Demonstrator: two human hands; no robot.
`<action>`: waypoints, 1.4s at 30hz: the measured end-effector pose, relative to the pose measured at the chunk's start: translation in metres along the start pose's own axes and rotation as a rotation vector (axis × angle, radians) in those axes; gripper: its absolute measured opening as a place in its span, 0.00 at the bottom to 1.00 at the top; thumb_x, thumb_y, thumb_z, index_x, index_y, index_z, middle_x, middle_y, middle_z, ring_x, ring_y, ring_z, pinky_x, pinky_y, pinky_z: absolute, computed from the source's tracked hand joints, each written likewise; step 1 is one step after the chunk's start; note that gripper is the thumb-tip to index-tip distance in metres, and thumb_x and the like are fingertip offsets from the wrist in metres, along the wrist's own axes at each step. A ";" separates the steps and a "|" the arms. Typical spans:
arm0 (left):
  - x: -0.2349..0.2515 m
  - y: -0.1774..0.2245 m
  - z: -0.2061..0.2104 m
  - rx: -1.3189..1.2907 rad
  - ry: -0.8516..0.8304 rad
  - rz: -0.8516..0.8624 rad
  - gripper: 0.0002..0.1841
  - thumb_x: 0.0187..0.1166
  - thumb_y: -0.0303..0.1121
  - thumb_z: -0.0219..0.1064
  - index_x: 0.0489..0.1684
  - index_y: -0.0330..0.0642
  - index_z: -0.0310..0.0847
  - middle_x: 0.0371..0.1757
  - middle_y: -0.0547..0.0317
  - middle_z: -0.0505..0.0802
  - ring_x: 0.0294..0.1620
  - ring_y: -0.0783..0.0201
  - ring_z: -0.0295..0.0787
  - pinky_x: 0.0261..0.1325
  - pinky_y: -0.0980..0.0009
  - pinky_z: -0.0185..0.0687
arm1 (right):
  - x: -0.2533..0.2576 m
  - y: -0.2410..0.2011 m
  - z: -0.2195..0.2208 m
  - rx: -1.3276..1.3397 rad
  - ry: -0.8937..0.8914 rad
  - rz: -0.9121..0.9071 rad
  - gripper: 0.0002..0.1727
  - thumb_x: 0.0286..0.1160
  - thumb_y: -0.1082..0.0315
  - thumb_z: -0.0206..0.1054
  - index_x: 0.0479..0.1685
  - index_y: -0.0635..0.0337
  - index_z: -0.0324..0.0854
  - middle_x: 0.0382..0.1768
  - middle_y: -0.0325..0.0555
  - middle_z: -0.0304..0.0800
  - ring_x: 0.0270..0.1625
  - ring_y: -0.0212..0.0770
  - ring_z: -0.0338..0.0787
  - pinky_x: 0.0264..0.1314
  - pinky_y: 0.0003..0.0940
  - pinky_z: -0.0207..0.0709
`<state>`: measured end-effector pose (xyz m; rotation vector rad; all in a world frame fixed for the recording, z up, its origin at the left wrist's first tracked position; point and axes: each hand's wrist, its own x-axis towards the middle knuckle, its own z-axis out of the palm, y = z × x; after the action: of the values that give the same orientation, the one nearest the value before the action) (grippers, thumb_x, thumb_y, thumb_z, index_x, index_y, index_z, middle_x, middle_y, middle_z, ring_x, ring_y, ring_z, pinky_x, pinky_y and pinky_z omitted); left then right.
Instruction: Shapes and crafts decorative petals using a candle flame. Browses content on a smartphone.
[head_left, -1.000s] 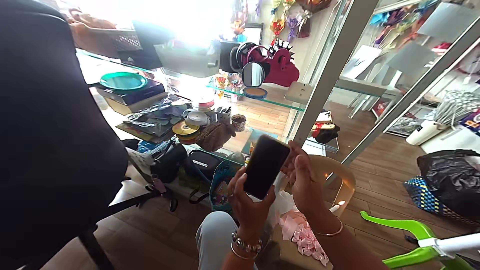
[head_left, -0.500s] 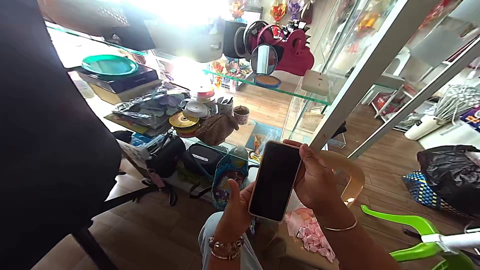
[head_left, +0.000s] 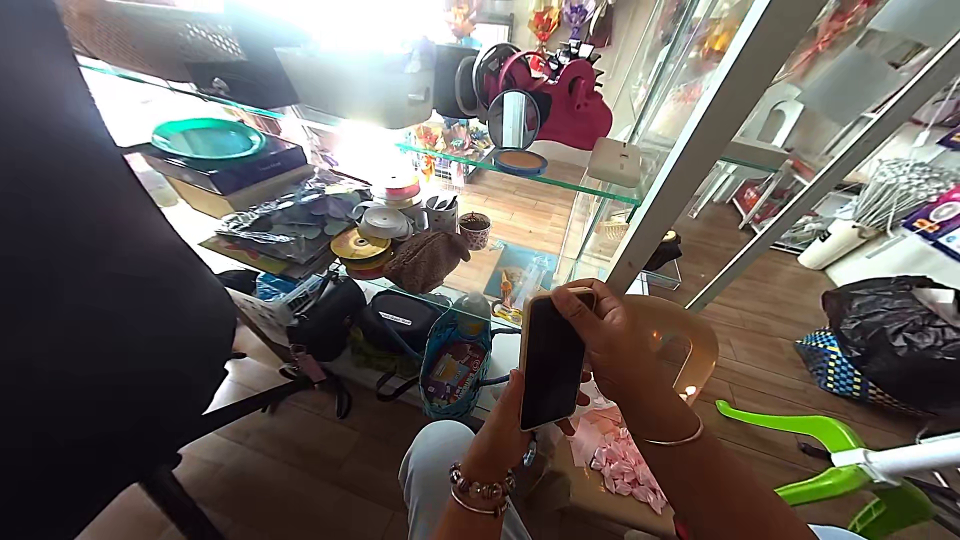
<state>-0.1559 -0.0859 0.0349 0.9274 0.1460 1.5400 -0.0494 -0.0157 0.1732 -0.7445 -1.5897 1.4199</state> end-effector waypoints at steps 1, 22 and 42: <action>0.000 0.000 0.001 0.000 -0.004 0.011 0.34 0.79 0.68 0.55 0.70 0.54 0.83 0.63 0.51 0.93 0.55 0.57 0.95 0.50 0.66 0.93 | 0.000 0.002 -0.001 -0.050 -0.011 -0.018 0.14 0.76 0.64 0.72 0.57 0.56 0.79 0.37 0.40 0.92 0.38 0.32 0.93 0.43 0.28 0.89; 0.002 -0.010 -0.003 -0.165 0.084 0.030 0.33 0.80 0.68 0.55 0.69 0.54 0.85 0.62 0.55 0.94 0.63 0.61 0.92 0.65 0.61 0.88 | -0.066 0.067 -0.044 -0.325 -0.276 -0.047 0.64 0.60 0.59 0.84 0.95 0.62 0.41 0.74 0.52 0.77 0.70 0.29 0.82 0.70 0.21 0.78; 0.009 -0.022 0.004 -0.085 0.020 0.082 0.29 0.83 0.65 0.54 0.67 0.56 0.86 0.59 0.59 0.95 0.56 0.64 0.94 0.55 0.66 0.92 | -0.056 0.062 -0.038 -0.460 0.105 -0.145 0.19 0.90 0.60 0.51 0.49 0.60 0.87 0.32 0.32 0.89 0.35 0.19 0.87 0.39 0.17 0.80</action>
<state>-0.1348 -0.0747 0.0289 0.8599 0.0570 1.6196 0.0037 -0.0355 0.1003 -0.9273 -1.8685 0.9028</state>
